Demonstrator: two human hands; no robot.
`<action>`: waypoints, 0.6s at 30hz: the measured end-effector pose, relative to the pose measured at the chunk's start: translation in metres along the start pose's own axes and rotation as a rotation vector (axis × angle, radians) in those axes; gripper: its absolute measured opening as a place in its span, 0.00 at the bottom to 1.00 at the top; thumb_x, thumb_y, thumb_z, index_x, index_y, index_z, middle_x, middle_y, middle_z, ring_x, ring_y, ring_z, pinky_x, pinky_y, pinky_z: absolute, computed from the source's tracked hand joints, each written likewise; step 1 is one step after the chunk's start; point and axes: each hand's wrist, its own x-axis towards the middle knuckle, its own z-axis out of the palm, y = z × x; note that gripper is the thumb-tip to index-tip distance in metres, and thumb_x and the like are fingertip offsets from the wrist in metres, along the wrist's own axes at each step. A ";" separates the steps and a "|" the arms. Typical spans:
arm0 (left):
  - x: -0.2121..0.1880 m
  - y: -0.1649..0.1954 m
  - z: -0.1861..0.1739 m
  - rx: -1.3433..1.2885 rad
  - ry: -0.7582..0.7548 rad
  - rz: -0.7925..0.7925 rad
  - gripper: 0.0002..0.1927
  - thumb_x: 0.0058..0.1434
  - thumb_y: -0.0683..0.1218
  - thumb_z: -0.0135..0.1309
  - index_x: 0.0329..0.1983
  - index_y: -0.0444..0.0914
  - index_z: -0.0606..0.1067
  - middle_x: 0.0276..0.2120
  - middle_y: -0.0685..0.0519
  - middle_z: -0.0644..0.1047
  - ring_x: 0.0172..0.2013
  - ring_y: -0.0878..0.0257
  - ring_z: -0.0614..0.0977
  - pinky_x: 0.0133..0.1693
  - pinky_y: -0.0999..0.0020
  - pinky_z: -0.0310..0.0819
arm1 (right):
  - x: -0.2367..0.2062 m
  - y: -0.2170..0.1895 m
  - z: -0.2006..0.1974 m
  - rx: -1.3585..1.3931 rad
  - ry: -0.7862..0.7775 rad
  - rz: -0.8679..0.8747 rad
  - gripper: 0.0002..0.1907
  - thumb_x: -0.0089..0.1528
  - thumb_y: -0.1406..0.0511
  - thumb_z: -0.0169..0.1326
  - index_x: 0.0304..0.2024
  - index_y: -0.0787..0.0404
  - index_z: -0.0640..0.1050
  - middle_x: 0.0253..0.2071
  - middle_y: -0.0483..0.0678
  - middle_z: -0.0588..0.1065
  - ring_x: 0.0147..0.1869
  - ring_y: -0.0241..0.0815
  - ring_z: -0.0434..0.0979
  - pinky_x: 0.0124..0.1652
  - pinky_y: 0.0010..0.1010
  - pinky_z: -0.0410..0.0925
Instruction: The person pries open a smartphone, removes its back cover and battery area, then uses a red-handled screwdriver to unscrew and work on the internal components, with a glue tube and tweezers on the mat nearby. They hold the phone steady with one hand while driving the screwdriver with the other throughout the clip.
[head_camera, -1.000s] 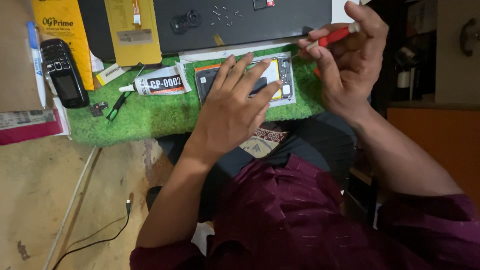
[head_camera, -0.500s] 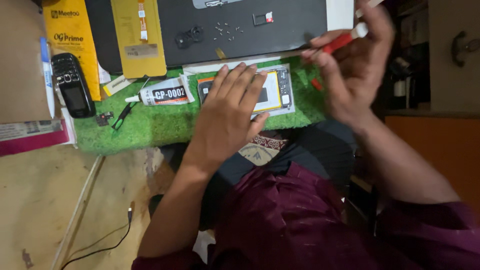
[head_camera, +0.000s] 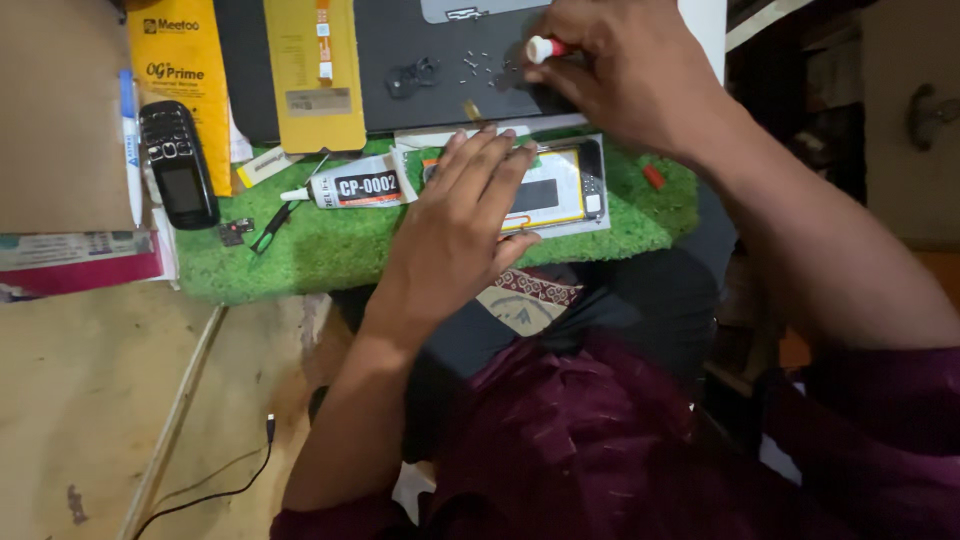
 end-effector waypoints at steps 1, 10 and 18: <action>-0.001 0.000 0.000 0.005 -0.001 0.005 0.38 0.53 0.51 0.69 0.64 0.33 0.69 0.60 0.39 0.74 0.64 0.42 0.73 0.69 0.48 0.62 | 0.002 0.001 0.004 0.001 -0.019 0.023 0.05 0.70 0.66 0.64 0.44 0.62 0.82 0.35 0.49 0.78 0.36 0.45 0.78 0.37 0.38 0.69; -0.020 -0.002 -0.011 -0.070 0.128 0.109 0.23 0.68 0.49 0.66 0.61 0.39 0.72 0.60 0.48 0.74 0.60 0.49 0.78 0.62 0.54 0.74 | 0.008 0.009 0.020 -0.246 -0.045 -0.067 0.04 0.69 0.68 0.59 0.45 0.61 0.82 0.33 0.48 0.78 0.34 0.45 0.79 0.38 0.39 0.71; -0.018 -0.008 -0.018 0.008 0.126 0.033 0.15 0.70 0.49 0.61 0.56 0.40 0.75 0.56 0.50 0.77 0.56 0.51 0.80 0.58 0.53 0.75 | 0.012 0.004 0.026 -0.446 -0.088 -0.075 0.07 0.73 0.64 0.58 0.46 0.62 0.78 0.31 0.51 0.77 0.33 0.47 0.78 0.32 0.38 0.69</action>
